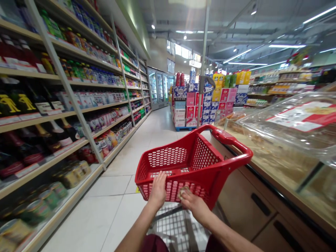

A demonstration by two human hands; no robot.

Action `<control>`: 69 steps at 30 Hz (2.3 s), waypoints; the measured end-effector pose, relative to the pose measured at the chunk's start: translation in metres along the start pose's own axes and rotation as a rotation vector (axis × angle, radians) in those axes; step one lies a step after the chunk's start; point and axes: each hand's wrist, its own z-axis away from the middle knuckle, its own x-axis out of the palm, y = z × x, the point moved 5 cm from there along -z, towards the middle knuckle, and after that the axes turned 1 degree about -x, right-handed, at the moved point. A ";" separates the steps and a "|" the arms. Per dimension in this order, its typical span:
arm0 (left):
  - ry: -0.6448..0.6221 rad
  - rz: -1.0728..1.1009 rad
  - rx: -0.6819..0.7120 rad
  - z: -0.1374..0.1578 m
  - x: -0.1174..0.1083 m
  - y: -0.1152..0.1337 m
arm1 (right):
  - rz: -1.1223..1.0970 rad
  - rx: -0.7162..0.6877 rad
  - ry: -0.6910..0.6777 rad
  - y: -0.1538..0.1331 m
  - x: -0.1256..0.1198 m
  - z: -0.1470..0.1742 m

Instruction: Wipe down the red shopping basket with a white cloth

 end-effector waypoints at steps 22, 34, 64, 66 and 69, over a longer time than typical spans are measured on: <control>-0.001 -0.303 0.046 -0.010 0.017 0.042 | 0.538 0.381 0.078 0.128 -0.115 0.016; 0.055 -0.273 0.068 -0.005 0.017 0.043 | 0.612 0.521 0.165 0.154 -0.159 0.039; 0.073 -0.240 0.089 -0.003 0.016 0.049 | 0.571 0.466 0.142 0.129 -0.134 0.032; 0.086 -0.237 0.091 -0.001 0.017 0.049 | 0.627 0.550 0.197 0.135 -0.144 0.034; 0.079 -0.231 0.087 -0.001 0.018 0.050 | 0.567 0.429 0.170 0.123 -0.130 0.028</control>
